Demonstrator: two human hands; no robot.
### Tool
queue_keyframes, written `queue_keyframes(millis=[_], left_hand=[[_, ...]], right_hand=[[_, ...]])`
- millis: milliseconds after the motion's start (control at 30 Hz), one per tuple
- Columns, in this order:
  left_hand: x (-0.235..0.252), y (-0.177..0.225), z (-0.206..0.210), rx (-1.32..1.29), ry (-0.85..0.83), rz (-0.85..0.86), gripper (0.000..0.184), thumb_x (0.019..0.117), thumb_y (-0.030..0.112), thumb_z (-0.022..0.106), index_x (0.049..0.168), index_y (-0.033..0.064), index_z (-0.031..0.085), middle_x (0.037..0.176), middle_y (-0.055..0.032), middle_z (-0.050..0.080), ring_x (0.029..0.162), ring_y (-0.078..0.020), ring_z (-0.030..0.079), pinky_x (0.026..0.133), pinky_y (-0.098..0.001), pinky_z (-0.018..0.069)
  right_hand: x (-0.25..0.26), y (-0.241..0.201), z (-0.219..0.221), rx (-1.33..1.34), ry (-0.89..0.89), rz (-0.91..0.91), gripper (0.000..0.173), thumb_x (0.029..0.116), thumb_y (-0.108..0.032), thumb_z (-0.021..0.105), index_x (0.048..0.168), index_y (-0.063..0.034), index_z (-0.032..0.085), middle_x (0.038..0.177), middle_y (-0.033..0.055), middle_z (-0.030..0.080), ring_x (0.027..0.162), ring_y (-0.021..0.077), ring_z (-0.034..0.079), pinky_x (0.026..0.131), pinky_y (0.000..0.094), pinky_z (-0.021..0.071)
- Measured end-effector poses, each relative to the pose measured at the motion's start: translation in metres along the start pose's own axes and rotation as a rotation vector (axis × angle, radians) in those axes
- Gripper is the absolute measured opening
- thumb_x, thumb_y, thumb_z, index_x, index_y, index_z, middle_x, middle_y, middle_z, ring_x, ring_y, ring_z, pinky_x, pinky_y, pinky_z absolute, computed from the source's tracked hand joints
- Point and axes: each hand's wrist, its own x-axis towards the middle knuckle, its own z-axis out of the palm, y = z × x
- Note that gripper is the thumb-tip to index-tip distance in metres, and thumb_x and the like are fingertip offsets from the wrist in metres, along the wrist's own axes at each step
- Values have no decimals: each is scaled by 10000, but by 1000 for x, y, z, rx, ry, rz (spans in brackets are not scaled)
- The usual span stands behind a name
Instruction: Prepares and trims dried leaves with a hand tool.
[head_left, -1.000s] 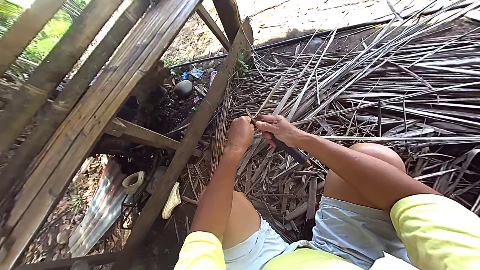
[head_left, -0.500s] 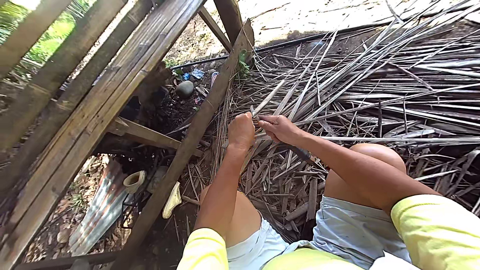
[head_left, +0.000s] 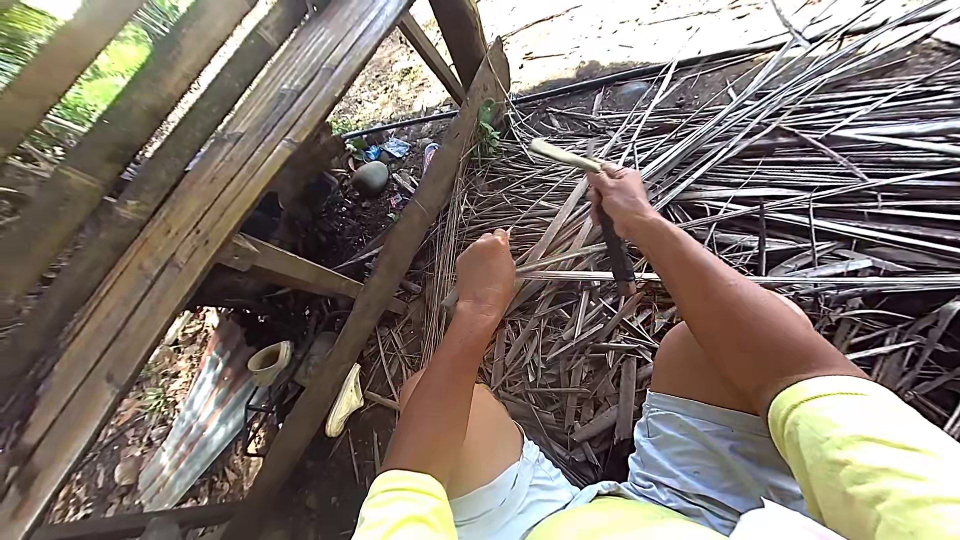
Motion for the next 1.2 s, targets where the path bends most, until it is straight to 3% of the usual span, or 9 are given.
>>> queue_keyframes(millis=[133, 333, 400, 533, 667, 833, 1000, 1067, 1200], left_hand=[[15, -22, 7, -181, -62, -49, 295, 1083, 122, 470, 1162, -19, 716, 1088, -247, 723, 1074, -405, 699, 934, -579, 532], [35, -26, 24, -592, -158, -110, 168, 982, 18, 553, 1052, -19, 701, 856, -110, 709, 743, -190, 669, 744, -398, 560], [34, -25, 20, -711, -197, -101, 175, 1008, 11, 532, 1023, -39, 699, 782, -85, 671, 613, -123, 573, 593, -312, 481], [33, -28, 16, -886, -203, -56, 185, 1026, 15, 530, 936, -43, 681, 660, -38, 614, 493, -50, 479, 476, -216, 389], [25, -28, 8, -887, -258, -72, 192, 1060, 85, 566, 1053, -44, 708, 603, -6, 587, 433, -21, 401, 424, -188, 318], [17, -38, -2, -876, -344, 0, 178, 1050, 56, 569, 1044, -40, 719, 598, 0, 578, 438, -14, 401, 425, -178, 318], [17, -46, -3, -624, -285, 13, 204, 1059, 116, 581, 1026, 2, 747, 640, -12, 603, 506, -61, 458, 511, -246, 387], [21, -42, 2, -441, -205, 1, 237, 1067, 153, 551, 1055, 27, 752, 763, -83, 677, 678, -181, 617, 703, -394, 525], [17, -11, 11, -124, -148, -44, 307, 1073, 140, 480, 1256, 62, 714, 1158, -200, 729, 1110, -380, 697, 946, -589, 531]], right_hand=[[-21, -8, 4, -68, -23, -77, 398, 1116, -205, 434, 1482, -56, 481, 673, -1, 492, 443, 82, 450, 424, 252, 440], [-74, 16, 47, -169, -510, -101, 530, 1072, -166, 546, 1575, -91, 395, 697, 55, 580, 462, 104, 481, 449, 268, 448], [-69, 18, 47, -148, -508, -141, 505, 1067, -158, 556, 1551, -85, 435, 742, 53, 629, 475, 79, 484, 460, 249, 446], [-60, 11, 36, -151, -529, -240, 498, 1051, -118, 571, 1536, -77, 461, 714, 29, 619, 483, 58, 481, 467, 228, 433], [-59, 5, 26, -233, -454, -256, 455, 1063, -156, 561, 1496, -30, 501, 681, 11, 578, 481, 58, 467, 474, 237, 434], [-26, -6, -8, 1, -193, -143, 430, 1073, -177, 544, 1479, -39, 503, 654, -28, 545, 445, 57, 477, 417, 219, 446], [-11, -19, -27, 81, 97, -120, 402, 1105, -232, 478, 1482, -91, 473, 752, -25, 514, 452, 61, 455, 410, 224, 453], [-36, -23, -9, -32, -34, -95, 416, 1104, -224, 477, 1486, -61, 470, 735, -1, 520, 474, 79, 467, 436, 252, 457], [-76, 1, 35, -155, -436, -9, 504, 1081, -193, 524, 1551, -54, 407, 661, 35, 527, 460, 111, 472, 437, 276, 445]])
